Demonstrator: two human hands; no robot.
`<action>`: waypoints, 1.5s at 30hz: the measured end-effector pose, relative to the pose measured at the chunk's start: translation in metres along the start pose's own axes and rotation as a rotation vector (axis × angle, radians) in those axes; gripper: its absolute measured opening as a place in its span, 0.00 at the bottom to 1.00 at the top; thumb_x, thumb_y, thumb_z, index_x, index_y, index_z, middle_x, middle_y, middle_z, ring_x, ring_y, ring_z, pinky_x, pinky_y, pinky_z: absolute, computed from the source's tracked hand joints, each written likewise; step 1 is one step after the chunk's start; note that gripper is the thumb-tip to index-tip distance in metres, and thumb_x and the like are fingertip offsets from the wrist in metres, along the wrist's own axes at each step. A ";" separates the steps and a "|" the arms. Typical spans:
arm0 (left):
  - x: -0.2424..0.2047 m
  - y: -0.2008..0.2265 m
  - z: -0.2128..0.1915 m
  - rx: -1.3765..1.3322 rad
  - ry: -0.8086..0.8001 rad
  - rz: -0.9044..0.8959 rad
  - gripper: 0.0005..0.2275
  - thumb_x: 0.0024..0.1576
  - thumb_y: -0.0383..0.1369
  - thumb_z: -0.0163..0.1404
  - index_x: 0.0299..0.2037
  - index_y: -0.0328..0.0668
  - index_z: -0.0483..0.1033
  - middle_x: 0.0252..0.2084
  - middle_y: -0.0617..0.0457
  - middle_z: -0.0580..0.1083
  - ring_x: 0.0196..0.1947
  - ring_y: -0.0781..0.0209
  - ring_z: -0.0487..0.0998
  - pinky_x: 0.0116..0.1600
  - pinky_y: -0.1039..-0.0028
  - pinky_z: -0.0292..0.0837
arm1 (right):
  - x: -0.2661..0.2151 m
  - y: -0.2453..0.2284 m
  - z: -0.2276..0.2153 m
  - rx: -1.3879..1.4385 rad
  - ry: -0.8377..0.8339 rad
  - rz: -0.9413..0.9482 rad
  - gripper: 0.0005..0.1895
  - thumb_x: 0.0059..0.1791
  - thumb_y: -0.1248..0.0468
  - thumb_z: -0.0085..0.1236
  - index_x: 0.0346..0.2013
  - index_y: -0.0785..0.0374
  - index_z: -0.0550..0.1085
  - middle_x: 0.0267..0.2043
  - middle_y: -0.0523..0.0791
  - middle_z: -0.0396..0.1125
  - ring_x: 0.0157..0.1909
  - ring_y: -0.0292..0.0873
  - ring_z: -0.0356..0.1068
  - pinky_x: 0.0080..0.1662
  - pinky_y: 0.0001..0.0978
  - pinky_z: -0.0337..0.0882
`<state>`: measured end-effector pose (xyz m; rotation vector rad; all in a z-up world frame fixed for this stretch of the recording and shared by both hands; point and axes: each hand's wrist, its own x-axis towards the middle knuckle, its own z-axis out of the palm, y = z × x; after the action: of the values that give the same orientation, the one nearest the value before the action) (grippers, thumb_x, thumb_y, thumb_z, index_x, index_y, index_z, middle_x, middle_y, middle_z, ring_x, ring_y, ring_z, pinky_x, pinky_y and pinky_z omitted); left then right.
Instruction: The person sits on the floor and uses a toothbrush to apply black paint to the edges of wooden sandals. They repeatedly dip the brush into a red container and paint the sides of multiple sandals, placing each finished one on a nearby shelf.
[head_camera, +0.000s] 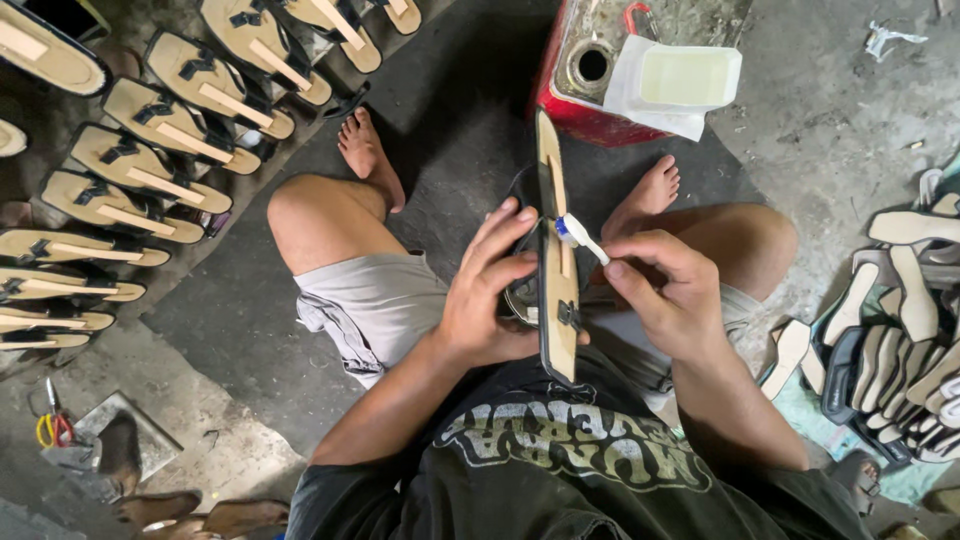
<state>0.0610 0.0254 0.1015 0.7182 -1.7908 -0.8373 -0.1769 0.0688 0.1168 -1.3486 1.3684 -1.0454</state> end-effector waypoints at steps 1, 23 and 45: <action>-0.001 0.002 -0.001 0.009 -0.015 -0.005 0.42 0.42 0.43 0.78 0.62 0.43 0.61 0.71 0.39 0.61 0.75 0.36 0.61 0.80 0.44 0.57 | 0.001 -0.003 0.001 0.047 0.000 0.020 0.08 0.55 0.74 0.58 0.49 0.69 0.75 0.43 0.45 0.74 0.44 0.37 0.74 0.48 0.26 0.74; -0.007 0.003 0.002 0.018 0.040 0.060 0.44 0.44 0.43 0.77 0.65 0.47 0.58 0.72 0.38 0.60 0.76 0.35 0.59 0.80 0.43 0.55 | 0.000 -0.029 0.004 -0.239 0.034 -0.250 0.08 0.49 0.76 0.61 0.43 0.67 0.77 0.39 0.48 0.75 0.38 0.38 0.76 0.41 0.27 0.73; -0.006 -0.008 -0.001 -0.032 0.087 -0.144 0.48 0.39 0.38 0.78 0.67 0.46 0.56 0.74 0.37 0.58 0.77 0.38 0.59 0.80 0.50 0.58 | 0.053 0.031 -0.057 -0.716 0.262 -0.259 0.05 0.60 0.66 0.60 0.50 0.61 0.76 0.50 0.50 0.74 0.50 0.52 0.76 0.54 0.42 0.75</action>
<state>0.0649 0.0248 0.0926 0.8578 -1.6596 -0.9147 -0.2384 0.0158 0.0964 -2.0007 1.9097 -0.9559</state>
